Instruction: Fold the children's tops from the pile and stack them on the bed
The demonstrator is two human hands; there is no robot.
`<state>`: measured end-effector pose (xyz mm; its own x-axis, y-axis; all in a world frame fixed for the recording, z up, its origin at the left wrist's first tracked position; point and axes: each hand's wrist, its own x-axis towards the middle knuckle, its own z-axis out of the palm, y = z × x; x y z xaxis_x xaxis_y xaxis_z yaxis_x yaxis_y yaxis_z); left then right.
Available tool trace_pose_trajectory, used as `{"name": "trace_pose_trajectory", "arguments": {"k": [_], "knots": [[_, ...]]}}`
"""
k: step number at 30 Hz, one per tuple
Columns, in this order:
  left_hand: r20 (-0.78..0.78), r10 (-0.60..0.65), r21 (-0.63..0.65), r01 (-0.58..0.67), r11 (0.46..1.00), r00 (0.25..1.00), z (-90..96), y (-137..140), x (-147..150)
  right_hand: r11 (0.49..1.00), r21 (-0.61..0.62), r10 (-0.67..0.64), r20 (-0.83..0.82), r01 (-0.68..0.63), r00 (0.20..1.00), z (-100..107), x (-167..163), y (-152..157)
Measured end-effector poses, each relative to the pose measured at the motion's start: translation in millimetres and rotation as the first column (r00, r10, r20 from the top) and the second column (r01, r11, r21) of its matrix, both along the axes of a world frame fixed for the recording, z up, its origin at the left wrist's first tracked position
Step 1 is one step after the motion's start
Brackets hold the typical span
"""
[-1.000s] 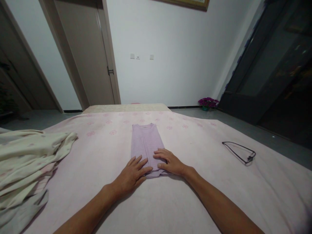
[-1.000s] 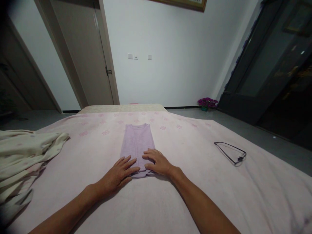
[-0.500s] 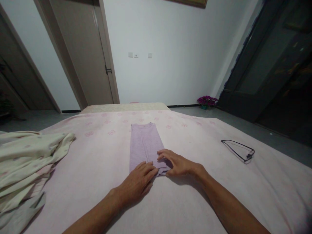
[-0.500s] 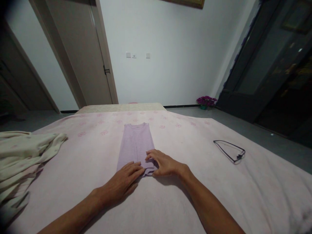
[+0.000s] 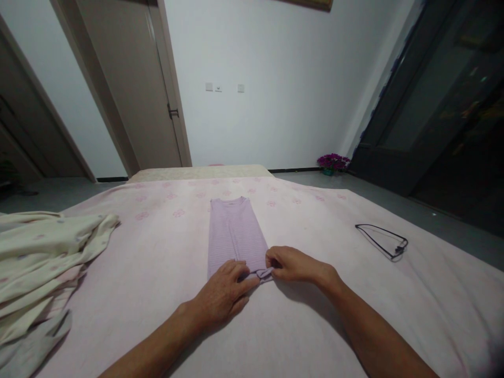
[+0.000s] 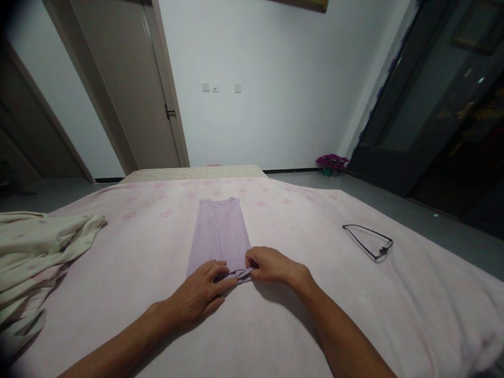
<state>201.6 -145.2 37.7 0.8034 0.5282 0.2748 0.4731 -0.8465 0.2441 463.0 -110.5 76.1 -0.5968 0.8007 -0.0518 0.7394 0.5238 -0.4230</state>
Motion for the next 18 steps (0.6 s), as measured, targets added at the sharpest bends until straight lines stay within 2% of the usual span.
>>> {"name": "trace_pose_trajectory", "arguments": {"k": [5, 14, 18], "knots": [[-0.014, -0.007, 0.006, 0.007, 1.0, 1.0, -2.8, -0.9, 0.6, 0.999, 0.052, 0.017, -0.037, -0.015, 0.999, -2.6, -2.5, 2.5], [0.002, 0.001, -0.008, -0.001, 1.0, 1.0, -3.0, -0.9, 0.0, 0.998, -0.014, 0.062, 0.071, -0.061, 0.996, 5.5, -3.5, -3.7], [0.028, -0.001, -0.008, 0.001, 1.0, 1.0, -4.9, -0.2, -0.9, 0.999, 0.048, -0.011, -0.007, 0.012, 1.0, 7.3, -9.4, -2.0]]}}
